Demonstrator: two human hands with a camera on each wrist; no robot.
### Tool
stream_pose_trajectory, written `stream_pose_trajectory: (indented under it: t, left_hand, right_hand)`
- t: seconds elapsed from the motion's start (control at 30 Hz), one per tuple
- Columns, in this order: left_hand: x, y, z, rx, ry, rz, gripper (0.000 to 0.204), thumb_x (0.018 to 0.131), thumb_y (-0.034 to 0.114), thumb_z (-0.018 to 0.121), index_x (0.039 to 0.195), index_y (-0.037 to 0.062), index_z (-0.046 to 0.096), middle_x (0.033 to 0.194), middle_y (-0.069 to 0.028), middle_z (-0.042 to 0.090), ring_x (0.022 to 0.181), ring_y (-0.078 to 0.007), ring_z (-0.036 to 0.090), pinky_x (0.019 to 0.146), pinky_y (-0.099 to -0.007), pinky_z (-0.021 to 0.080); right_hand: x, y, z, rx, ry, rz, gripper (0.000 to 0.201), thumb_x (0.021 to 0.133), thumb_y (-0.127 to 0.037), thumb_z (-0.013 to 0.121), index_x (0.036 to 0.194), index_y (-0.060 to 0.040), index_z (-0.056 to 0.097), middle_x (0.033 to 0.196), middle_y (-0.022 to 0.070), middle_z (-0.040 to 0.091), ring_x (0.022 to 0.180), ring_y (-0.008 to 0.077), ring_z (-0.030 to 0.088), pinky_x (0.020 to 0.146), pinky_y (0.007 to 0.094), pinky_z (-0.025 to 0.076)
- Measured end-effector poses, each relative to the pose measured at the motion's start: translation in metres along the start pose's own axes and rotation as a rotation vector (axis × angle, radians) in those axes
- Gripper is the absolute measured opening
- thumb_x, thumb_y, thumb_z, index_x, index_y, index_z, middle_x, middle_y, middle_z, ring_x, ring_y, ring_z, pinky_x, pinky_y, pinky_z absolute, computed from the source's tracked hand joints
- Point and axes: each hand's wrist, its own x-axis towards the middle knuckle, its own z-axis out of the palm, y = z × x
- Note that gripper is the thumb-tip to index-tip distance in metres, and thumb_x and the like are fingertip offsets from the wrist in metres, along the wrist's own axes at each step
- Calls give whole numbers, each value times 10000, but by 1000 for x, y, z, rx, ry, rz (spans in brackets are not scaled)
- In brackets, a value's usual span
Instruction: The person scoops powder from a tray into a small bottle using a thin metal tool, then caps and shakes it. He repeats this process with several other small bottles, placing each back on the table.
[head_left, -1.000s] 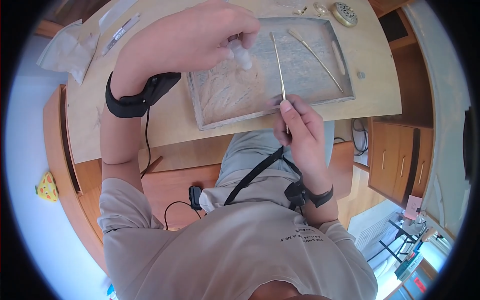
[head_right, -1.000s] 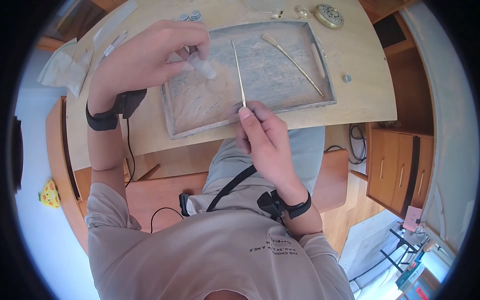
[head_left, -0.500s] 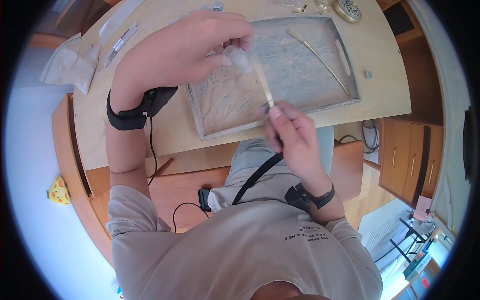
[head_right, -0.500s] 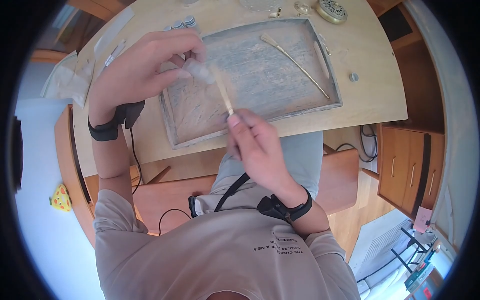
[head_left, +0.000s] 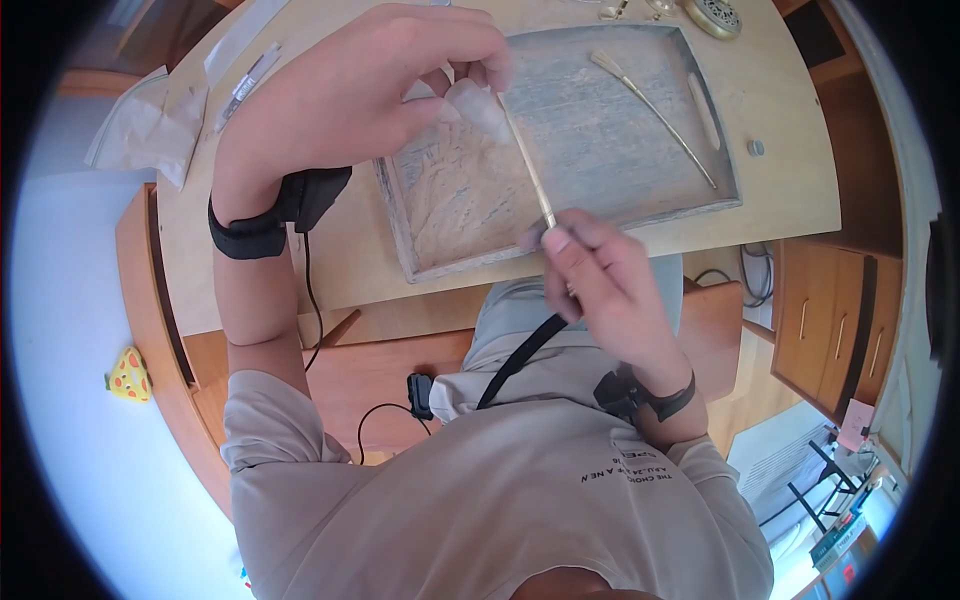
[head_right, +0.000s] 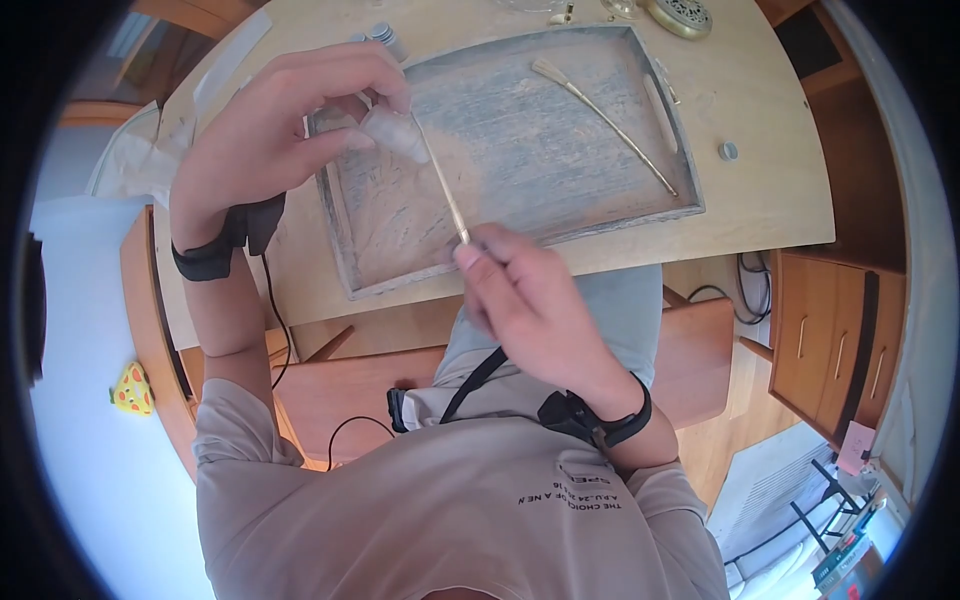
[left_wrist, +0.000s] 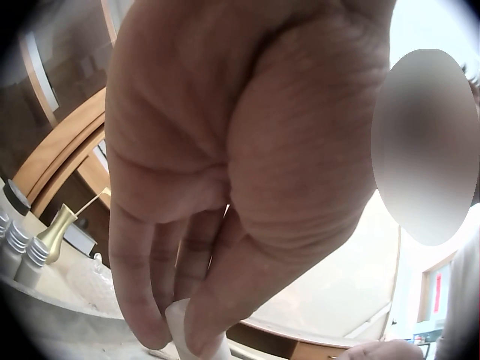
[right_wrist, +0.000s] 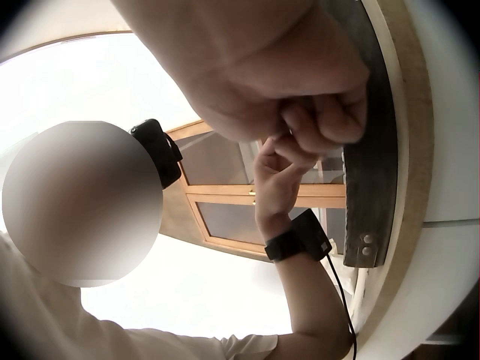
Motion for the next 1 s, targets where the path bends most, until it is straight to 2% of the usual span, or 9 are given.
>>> stream_pose_trajectory:
  t: [0.27, 0.37, 0.47, 0.5, 0.57, 0.67, 0.77, 0.87, 1.0]
  left_hand:
    - [3, 0, -2, -15, -6, 10, 346, 758, -57, 684, 1090, 8, 610, 1094, -110, 629, 927, -280, 623, 787, -345, 523]
    - [2, 2, 0, -3, 4, -13, 342, 764, -60, 681, 1092, 3, 608, 1090, -113, 627, 931, -277, 630, 794, -342, 532]
    - [3, 0, 2, -10, -3, -26, 326, 779, -61, 676, 1092, -9, 603, 1080, -120, 626, 929, -277, 642, 798, -344, 541]
    - [2, -1, 3, -15, -3, -31, 320, 785, -61, 674, 1093, -14, 601, 1076, -123, 626, 927, -277, 647, 799, -344, 543]
    - [3, -1, 4, -23, 13, -19, 305, 799, -46, 679, 1093, -20, 600, 1056, -125, 630, 902, -270, 652, 786, -341, 542]
    - [1, 0, 6, 6, -6, -32, 273, 835, -13, 681, 1096, -23, 600, 1022, -122, 634, 854, -255, 650, 759, -330, 535]
    - [2, -1, 7, 18, -6, -55, 226, 879, 30, 678, 1088, -18, 608, 979, -116, 631, 794, -238, 635, 725, -320, 523]
    - [3, -1, 7, 49, -9, -51, 182, 906, 62, 678, 1062, -13, 621, 939, -107, 624, 752, -224, 619, 692, -317, 508]
    - [4, 1, 7, 96, 4, -46, 158, 916, 96, 688, 1019, -9, 632, 887, -90, 617, 732, -201, 606, 652, -305, 486]
  right_hand:
    - [-1, -4, 5, 7, -68, 18, 264, 1092, -203, 455, 1060, 28, 579, 587, -32, 456, 510, 48, 402, 481, 231, 331]
    - [1, -1, 3, 62, 13, -28, 248, 1091, -189, 458, 1066, 25, 581, 593, -32, 457, 511, 46, 400, 482, 232, 333]
    - [0, 3, 5, 2, -109, 21, 249, 1091, -188, 456, 1072, 28, 578, 589, -34, 452, 512, 45, 401, 482, 229, 332]
    - [0, 5, 4, 22, -61, 3, 248, 1092, -186, 455, 1073, 27, 580, 591, -33, 453, 512, 45, 403, 482, 229, 332]
    - [3, 7, 4, 58, 25, -35, 246, 1092, -182, 454, 1074, 26, 585, 595, -33, 455, 514, 44, 405, 482, 228, 331]
    - [3, 2, 2, -21, -117, 58, 266, 1093, -190, 456, 1083, 36, 596, 590, -33, 456, 514, 44, 399, 483, 227, 331]
    - [3, 2, -1, 7, 12, -27, 267, 1092, -184, 456, 1094, 34, 610, 601, -35, 452, 517, 43, 395, 483, 229, 329]
    - [2, 2, -4, 18, -100, 73, 283, 1093, -196, 456, 1103, 37, 616, 593, -38, 447, 516, 43, 390, 484, 229, 328]
    - [3, 2, -4, -11, -28, 11, 281, 1094, -195, 455, 1106, 31, 621, 588, -44, 430, 514, 43, 380, 484, 229, 324]
